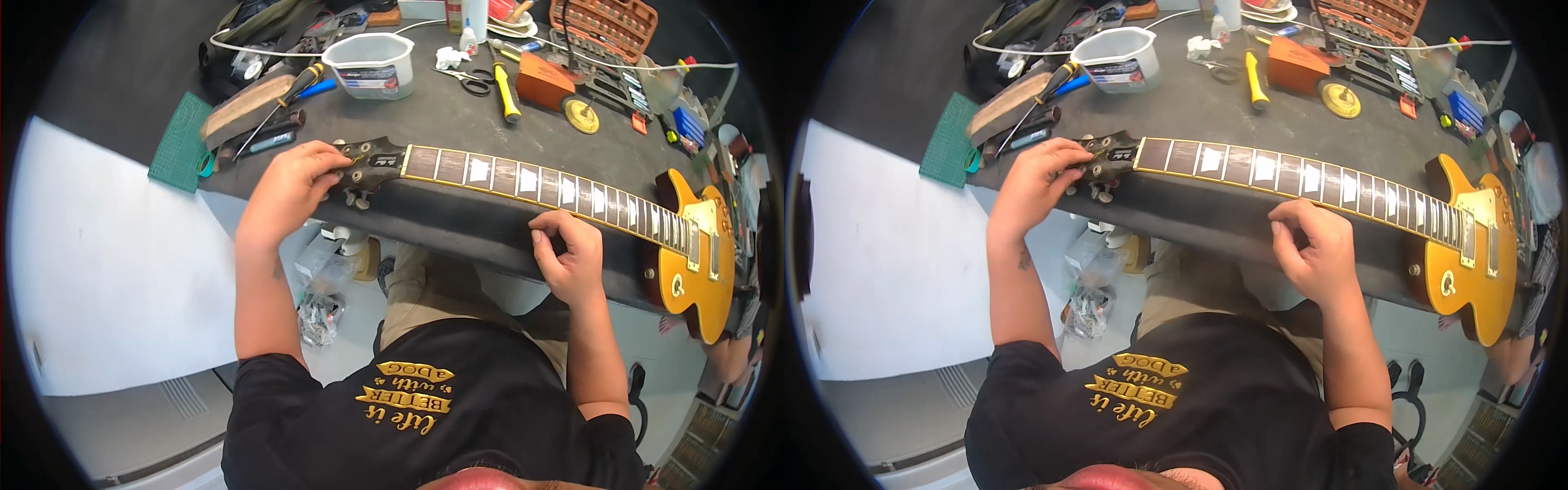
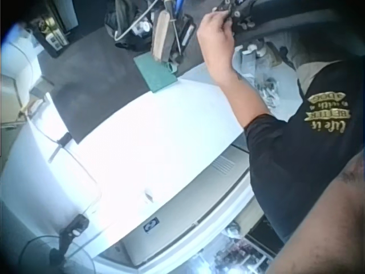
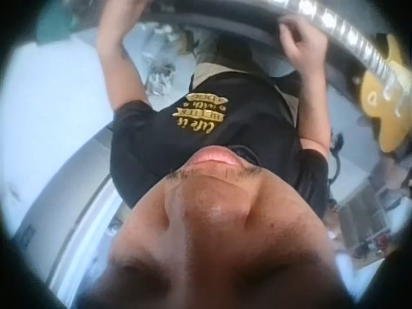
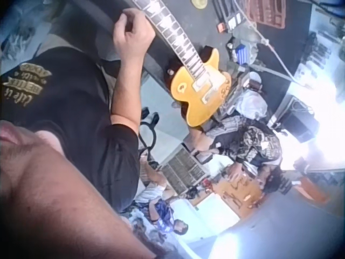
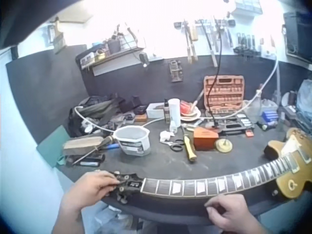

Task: The person unscrews and removes the tuning machine hardware from the headstock of an electric guitar using a wrench and a screwdriver, and then places the small screws and parts into a container.

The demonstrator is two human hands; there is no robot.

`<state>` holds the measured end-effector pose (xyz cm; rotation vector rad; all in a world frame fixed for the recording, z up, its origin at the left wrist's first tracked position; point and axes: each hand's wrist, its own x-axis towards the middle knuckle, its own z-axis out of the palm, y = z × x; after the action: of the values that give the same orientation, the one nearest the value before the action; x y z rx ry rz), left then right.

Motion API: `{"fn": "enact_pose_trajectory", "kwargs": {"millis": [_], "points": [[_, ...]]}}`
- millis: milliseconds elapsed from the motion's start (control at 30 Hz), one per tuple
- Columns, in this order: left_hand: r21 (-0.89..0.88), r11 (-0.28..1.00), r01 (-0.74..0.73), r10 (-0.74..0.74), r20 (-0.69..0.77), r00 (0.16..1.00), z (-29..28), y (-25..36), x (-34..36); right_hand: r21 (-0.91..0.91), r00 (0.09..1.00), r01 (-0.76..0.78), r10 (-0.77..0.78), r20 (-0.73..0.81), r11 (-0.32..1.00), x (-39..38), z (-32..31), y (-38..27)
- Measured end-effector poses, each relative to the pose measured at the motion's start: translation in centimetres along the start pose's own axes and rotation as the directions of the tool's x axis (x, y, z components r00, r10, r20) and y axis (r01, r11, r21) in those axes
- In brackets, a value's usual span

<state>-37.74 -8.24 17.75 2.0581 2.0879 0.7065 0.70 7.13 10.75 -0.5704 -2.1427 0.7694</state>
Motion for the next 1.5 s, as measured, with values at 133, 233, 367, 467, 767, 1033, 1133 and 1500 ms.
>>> {"fn": "enact_pose_trajectory", "kwargs": {"millis": [133,233,367,467,767,1033,1133,1500], "points": [[0.079,0.997,-0.020,0.028,-0.107,0.994,1.3,-0.4,-1.2,-0.018,1.000,-0.006,0.006,0.015,1.000,-0.2,-0.2,0.0],[0.150,0.989,0.003,0.006,-0.062,0.998,0.8,0.2,-1.0,-0.013,1.000,-0.015,0.015,0.023,1.000,-0.2,-0.2,-0.2],[0.256,0.966,0.020,-0.025,0.015,1.000,0.7,0.2,-0.3,-0.013,0.999,-0.032,0.033,0.020,0.999,-0.1,-0.3,-0.2],[0.337,0.941,0.025,-0.041,0.040,0.998,1.0,0.4,-0.3,0.016,0.999,-0.047,0.047,0.002,0.999,-0.2,-0.2,-0.2],[-0.021,0.977,0.211,-0.211,-0.204,0.956,0.0,-0.8,-0.9,0.024,0.999,-0.036,0.035,0.023,0.999,-0.1,-0.1,0.0],[-0.994,0.080,-0.077,-0.951,-0.099,0.294,15.7,-4.0,-17.6,0.542,0.951,-0.286,0.302,0.061,0.790,-6.0,-0.4,-1.3],[-0.712,-0.688,-0.141,-0.701,0.601,0.384,23.9,-5.8,-17.2,0.283,0.935,-0.239,0.141,0.327,0.929,-7.0,0.2,-1.4],[-0.718,-0.681,0.144,-0.594,0.658,0.463,19.9,-2.7,-14.5,0.165,0.919,-0.059,-0.011,0.393,0.984,0.0,2.5,-5.1]]}}
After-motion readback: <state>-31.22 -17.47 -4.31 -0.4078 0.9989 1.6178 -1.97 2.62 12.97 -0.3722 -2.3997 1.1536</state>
